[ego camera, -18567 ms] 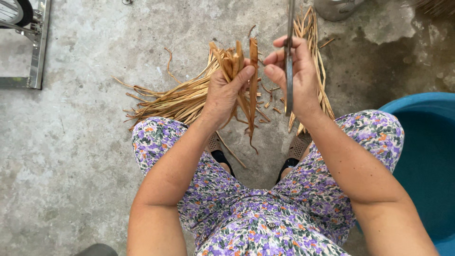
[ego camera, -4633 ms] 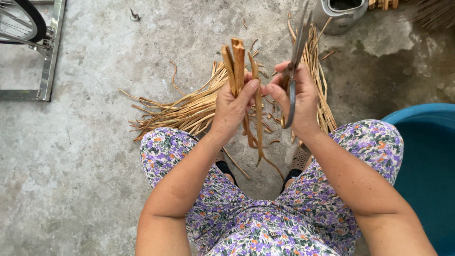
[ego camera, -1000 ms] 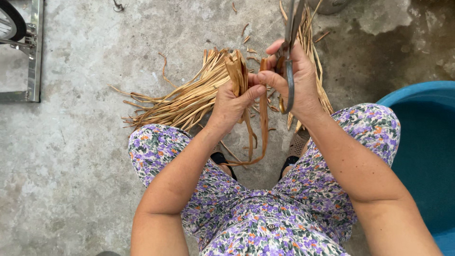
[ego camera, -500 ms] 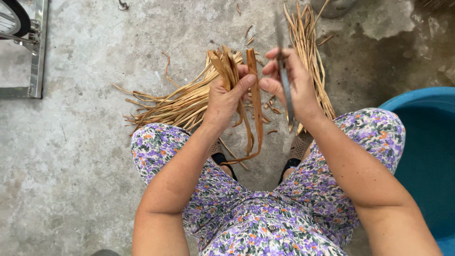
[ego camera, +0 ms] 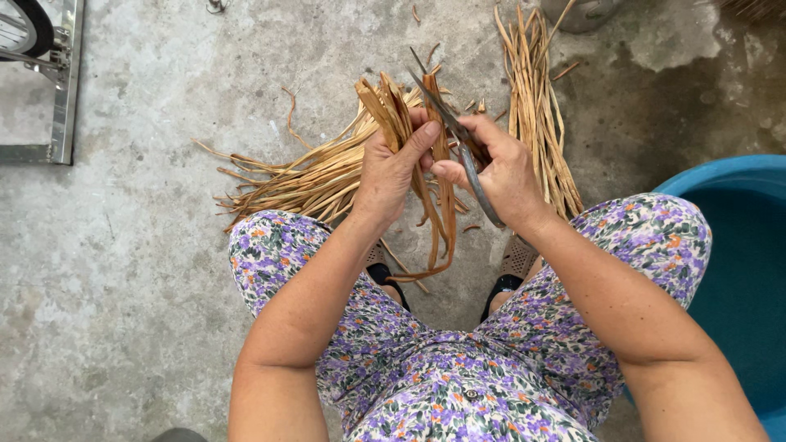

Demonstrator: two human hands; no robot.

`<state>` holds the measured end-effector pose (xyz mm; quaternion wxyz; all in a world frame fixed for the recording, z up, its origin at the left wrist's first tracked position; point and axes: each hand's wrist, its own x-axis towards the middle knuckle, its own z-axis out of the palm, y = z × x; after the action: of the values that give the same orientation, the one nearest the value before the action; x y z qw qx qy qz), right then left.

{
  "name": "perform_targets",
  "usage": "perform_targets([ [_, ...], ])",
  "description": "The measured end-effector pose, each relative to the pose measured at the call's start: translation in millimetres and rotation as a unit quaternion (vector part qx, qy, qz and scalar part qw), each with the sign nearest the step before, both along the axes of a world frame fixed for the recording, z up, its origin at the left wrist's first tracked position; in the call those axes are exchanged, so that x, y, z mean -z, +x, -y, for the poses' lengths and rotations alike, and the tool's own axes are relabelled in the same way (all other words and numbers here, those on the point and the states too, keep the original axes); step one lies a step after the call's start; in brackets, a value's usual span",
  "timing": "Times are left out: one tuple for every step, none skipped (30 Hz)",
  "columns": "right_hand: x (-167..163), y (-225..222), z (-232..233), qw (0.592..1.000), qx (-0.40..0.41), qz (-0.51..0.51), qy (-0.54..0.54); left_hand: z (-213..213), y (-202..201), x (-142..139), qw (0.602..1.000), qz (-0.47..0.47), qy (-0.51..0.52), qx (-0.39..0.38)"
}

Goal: The person sits on the floor and uses shears to trim and split dried sticks. They hold a bundle of sticks in one hand and use the shears in the other to cut the ends and split the sticks into thinner strips, which are then placed on the floor.

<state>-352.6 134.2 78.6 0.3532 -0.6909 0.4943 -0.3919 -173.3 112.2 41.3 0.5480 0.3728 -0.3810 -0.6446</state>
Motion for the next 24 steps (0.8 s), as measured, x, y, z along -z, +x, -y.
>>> perform_targets([
  [-0.8, 1.1, -1.0, 1.000, -0.002, 0.023, 0.013, 0.4, 0.0, 1.0, 1.000, -0.005, 0.003, 0.001],
  [-2.2, 2.5, -2.0, 0.999, -0.005, 0.046, 0.027, 0.7, 0.2, 1.6, 1.000, -0.009, 0.006, 0.001],
  [-2.9, 3.3, -2.8, 0.997, -0.007, 0.069, 0.041, 1.3, 0.1, 2.8, 1.000, -0.014, 0.009, 0.002],
  [-3.1, 4.4, -3.1, 0.997, -0.001, 0.064, 0.044, 1.9, 0.4, 3.8, 1.000, -0.015, 0.012, 0.001],
  [-3.4, 5.8, -3.4, 0.997, 0.003, 0.058, 0.046, 2.4, 0.6, 4.4, 1.000, -0.017, 0.014, 0.000],
  [-2.9, 6.4, -3.7, 0.997, 0.009, 0.052, 0.049, 2.9, 0.3, 5.3, 1.000, -0.018, 0.017, 0.000],
  [-2.6, 6.6, -3.5, 0.997, 0.016, 0.050, 0.062, 3.1, 0.1, 5.8, 1.000, -0.017, 0.009, 0.001],
  [-2.1, 6.3, -3.4, 0.996, 0.024, 0.047, 0.075, 3.2, -0.6, 6.0, 1.000, -0.016, 0.000, 0.001],
  [-0.9, 6.0, -3.0, 0.995, 0.032, 0.044, 0.088, 3.3, -1.3, 6.1, 1.000, -0.016, -0.008, 0.002],
  [-0.5, 5.3, -2.1, 0.990, 0.044, 0.065, 0.117, 3.1, -1.2, 5.4, 1.000, -0.021, -0.008, 0.013],
  [0.2, 3.8, -1.0, 0.984, 0.057, 0.086, 0.147, 3.0, -1.3, 4.7, 0.999, -0.026, -0.007, 0.025],
  [0.8, 3.0, 0.6, 0.976, 0.070, 0.107, 0.176, 3.0, -1.1, 3.4, 0.999, -0.031, -0.007, 0.036],
  [2.2, 2.8, 2.2, 0.983, 0.061, 0.121, 0.124, 3.0, -1.2, 2.5, 0.999, -0.028, -0.015, 0.038],
  [2.7, 3.2, 3.5, 0.987, 0.052, 0.134, 0.071, 3.5, -1.2, 0.7, 0.999, -0.025, -0.023, 0.039],
  [3.4, 3.3, 4.2, 0.988, 0.041, 0.147, 0.019, 3.6, -1.4, -0.7, 0.998, -0.023, -0.031, 0.041],
  [3.4, 3.1, 3.7, 0.982, 0.016, 0.187, 0.011, 2.6, -2.4, -2.1, 0.998, 0.016, -0.030, 0.044],
  [3.4, 3.4, 2.6, 0.974, -0.010, 0.227, 0.004, 1.2, -4.2, -3.4, 0.997, 0.055, -0.028, 0.047],
  [2.7, 3.0, 1.7, 0.963, -0.036, 0.267, -0.004, 0.1, -6.9, -4.8, 0.994, 0.094, -0.027, 0.050],
  [1.3, 2.1, 0.6, 0.960, -0.043, 0.277, -0.002, -2.4, -10.6, -6.2, 0.991, 0.121, -0.035, 0.052],
  [-0.3, 0.9, -1.6, 0.956, -0.049, 0.288, 0.002, -7.2, -14.9, -7.3, 0.986, 0.149, -0.043, 0.055],
  [-2.0, -0.4, -4.2, 0.953, -0.054, 0.299, 0.006, -12.4, -19.4, -8.5, 0.981, 0.177, -0.049, 0.058],
  [-3.6, -1.0, -5.6, 0.958, -0.048, 0.282, -0.003, -16.6, -23.1, -9.9, 0.976, 0.197, -0.064, 0.063],
  [-5.1, -1.4, -5.5, 0.963, -0.043, 0.265, -0.014, -20.3, -26.4, -11.5, 0.970, 0.218, -0.081, 0.068],
  [-6.7, -2.5, -4.5, 0.968, -0.037, 0.248, -0.026, -22.2, -29.1, -13.1, 0.963, 0.239, -0.099, 0.073],
])
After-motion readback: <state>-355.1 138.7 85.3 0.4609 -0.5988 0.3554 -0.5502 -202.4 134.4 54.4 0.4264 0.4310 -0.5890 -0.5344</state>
